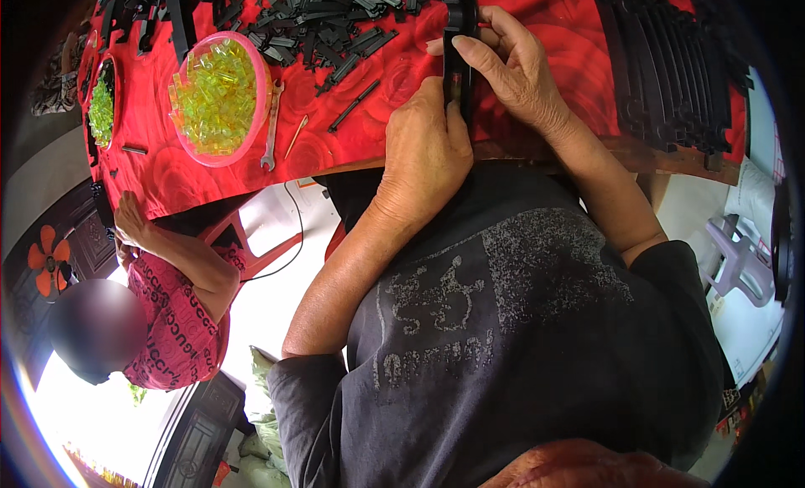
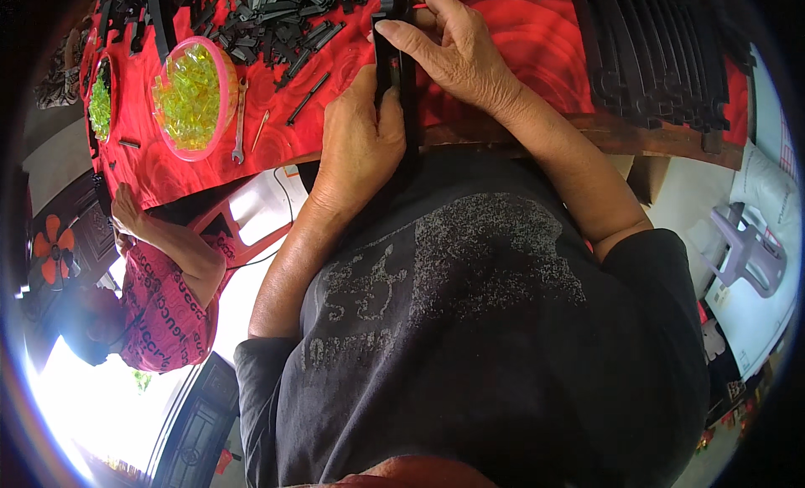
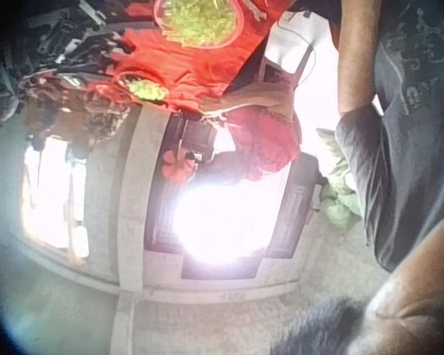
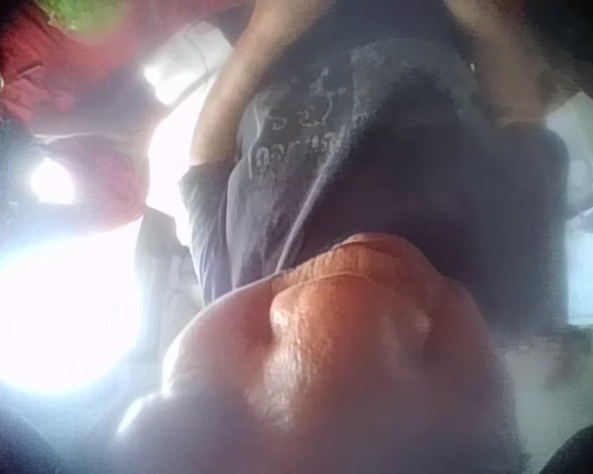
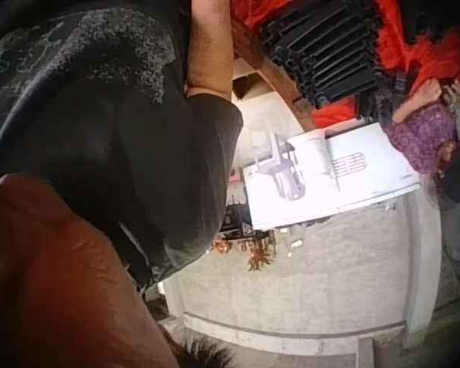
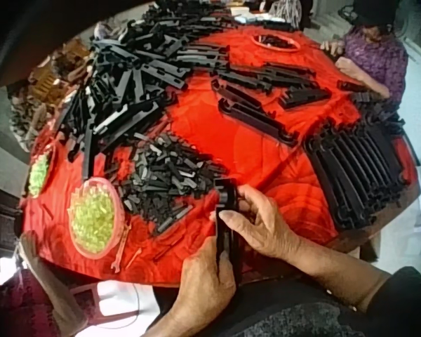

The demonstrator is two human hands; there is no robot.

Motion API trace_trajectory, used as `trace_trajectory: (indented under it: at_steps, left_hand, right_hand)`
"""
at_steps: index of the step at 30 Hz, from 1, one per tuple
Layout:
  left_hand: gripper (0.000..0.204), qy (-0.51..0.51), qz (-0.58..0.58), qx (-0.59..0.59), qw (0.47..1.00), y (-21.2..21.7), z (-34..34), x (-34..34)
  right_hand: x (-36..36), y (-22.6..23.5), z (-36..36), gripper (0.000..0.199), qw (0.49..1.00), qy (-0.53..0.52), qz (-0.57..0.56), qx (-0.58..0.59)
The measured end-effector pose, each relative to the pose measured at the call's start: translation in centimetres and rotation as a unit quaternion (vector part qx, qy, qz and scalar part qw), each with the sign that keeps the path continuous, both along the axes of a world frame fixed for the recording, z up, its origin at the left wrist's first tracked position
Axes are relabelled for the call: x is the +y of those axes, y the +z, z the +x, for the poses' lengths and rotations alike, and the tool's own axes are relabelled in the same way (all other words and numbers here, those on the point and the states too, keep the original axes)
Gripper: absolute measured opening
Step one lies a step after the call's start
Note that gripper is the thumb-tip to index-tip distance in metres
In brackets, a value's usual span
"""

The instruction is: The person assembles black plastic housing components by hand, fitting green connector pins and a plastic chassis into the housing.

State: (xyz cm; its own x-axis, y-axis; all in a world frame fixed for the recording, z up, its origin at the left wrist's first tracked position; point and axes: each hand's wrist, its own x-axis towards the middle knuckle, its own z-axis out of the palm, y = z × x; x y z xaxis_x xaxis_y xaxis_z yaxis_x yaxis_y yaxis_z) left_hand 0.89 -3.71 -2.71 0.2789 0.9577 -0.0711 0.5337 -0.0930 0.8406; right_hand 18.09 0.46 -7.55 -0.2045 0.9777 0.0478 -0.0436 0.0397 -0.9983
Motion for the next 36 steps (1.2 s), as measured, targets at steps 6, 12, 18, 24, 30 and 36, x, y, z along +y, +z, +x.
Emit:
trace_trajectory:
  at_steps: [6, 12, 18, 24, 30, 36]
  left_hand:
    - [0.009, 0.01, -0.02, 0.003, 1.0, -0.2, 0.4, -0.2]
    - [0.037, 0.06, -0.01, -0.045, 0.997, 0.4, 1.2, -0.4]
    - [0.062, -0.001, 0.16, -0.034, 0.987, -0.6, -0.1, -1.3]
    - [0.07, -0.058, 0.14, 0.035, 0.988, -1.0, -0.3, -2.0]
    - [0.063, -0.061, 0.155, 0.046, 0.985, -1.3, -0.3, -2.0]
    - [0.062, -0.065, 0.14, 0.051, 0.987, -1.5, -0.3, -2.0]
  right_hand:
    - [0.1, 0.2, 0.0, 0.034, 1.0, -0.002, 0.02, 0.0]
    - [0.1, -0.1, 0.1, 0.032, 0.999, -0.01, 0.014, 0.028]
    - [0.2, 0.5, 0.1, 0.029, 0.999, -0.04, -0.01, -0.004]
    - [0.3, -0.1, -0.3, 0.028, 0.999, -0.046, -0.001, 0.027]
    - [0.0, 0.2, -0.4, 0.028, 0.997, -0.045, -0.032, 0.055]
    - [-0.1, -0.1, 0.1, 0.027, 0.997, -0.047, -0.044, 0.051]
